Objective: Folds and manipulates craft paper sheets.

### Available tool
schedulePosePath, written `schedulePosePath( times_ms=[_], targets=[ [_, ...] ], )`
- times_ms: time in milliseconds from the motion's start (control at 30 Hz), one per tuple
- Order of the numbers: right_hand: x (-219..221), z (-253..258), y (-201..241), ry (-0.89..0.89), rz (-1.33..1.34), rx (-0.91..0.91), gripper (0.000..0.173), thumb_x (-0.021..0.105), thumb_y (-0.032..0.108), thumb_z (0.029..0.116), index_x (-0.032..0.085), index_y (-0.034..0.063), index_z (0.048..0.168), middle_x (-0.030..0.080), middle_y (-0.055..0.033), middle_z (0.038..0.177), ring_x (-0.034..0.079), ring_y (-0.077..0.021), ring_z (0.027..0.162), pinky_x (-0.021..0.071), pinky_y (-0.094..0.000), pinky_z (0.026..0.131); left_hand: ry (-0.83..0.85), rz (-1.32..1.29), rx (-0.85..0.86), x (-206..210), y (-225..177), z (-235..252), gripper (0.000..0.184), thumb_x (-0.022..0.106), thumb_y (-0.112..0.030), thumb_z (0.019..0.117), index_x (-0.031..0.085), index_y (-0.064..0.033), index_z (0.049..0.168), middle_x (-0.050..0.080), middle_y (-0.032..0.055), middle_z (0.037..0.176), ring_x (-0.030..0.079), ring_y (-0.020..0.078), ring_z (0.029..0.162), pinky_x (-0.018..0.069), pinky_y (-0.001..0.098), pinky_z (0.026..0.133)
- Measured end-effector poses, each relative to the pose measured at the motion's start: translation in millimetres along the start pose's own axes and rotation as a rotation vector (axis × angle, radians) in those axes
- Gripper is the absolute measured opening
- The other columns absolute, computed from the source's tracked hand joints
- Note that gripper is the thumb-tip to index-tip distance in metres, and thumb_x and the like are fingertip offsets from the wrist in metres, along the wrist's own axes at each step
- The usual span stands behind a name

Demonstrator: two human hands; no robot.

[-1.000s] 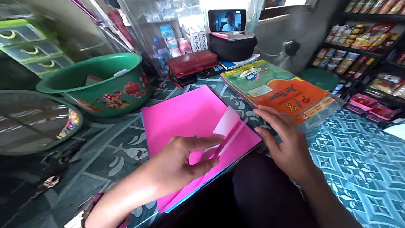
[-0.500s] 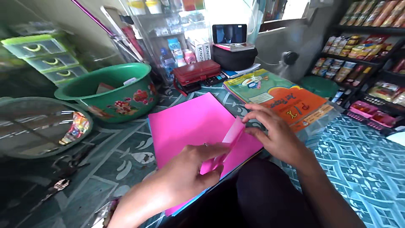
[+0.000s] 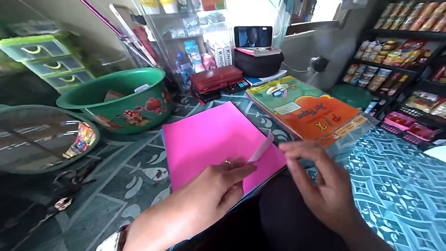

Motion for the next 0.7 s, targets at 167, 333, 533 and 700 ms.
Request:
schedulePosePath(
  times_ms=[167, 333, 533, 700],
  targets=[
    [15.8, -27.8, 44.0, 0.440, 0.298, -0.323, 0.018, 0.054, 0.016, 0.1069, 0.071, 0.0106, 0.106, 0.075, -0.0043, 0.104, 0.070, -0.0144, 0.102, 0.0544, -0.0288, 0.093, -0.026, 0.005, -0.011, 1.3, 0.8, 0.1, 0.035, 0.052, -0.013, 0.0944, 0.074, -0.0106, 0.122, 0.075, 0.0092, 0.112, 0.071, 0.0121, 0.102, 0.0559, 0.0226, 0.088],
    [24.5, -32.6, 43.4, 0.615, 0.197, -0.451, 0.022, 0.054, 0.014, 0.1059, 0.075, 0.0111, 0.101, 0.077, -0.0041, 0.090, 0.072, -0.0155, 0.087, 0.0547, -0.0282, 0.079, -0.019, 0.030, -0.012, 1.8, -0.1, -0.9, 0.037, 0.051, -0.016, 0.0945, 0.074, -0.0093, 0.122, 0.075, 0.0098, 0.106, 0.071, 0.0126, 0.097, 0.0560, 0.0217, 0.083],
    [24.4, -31.6, 42.4, 0.619, 0.200, -0.440, 0.022, 0.055, 0.016, 0.1059, 0.075, 0.0102, 0.101, 0.077, -0.0042, 0.091, 0.072, -0.0155, 0.089, 0.0544, -0.0280, 0.080, -0.016, 0.010, -0.072, 1.1, 1.4, 0.2, 0.040, 0.064, -0.039, 0.0946, 0.075, -0.0103, 0.121, 0.075, 0.0070, 0.110, 0.070, 0.0086, 0.099, 0.0554, 0.0208, 0.085],
    [23.8, -31.2, 41.4, 0.621, 0.222, -0.432, 0.021, 0.055, 0.017, 0.1061, 0.075, 0.0104, 0.100, 0.077, -0.0039, 0.091, 0.072, -0.0147, 0.090, 0.0552, -0.0274, 0.081, 0.029, -0.053, -0.128, -4.3, 7.8, -0.1, 0.041, 0.062, -0.042, 0.0968, 0.074, -0.0139, 0.124, 0.075, 0.0004, 0.116, 0.068, 0.0019, 0.105, 0.0546, 0.0186, 0.089]
  ],
)
Point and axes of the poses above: each hand's wrist, its own z-axis towards the middle knuckle, its own x-axis out of the palm, y = z × x, the point moved 3 cm from there along z, towards the middle knuckle
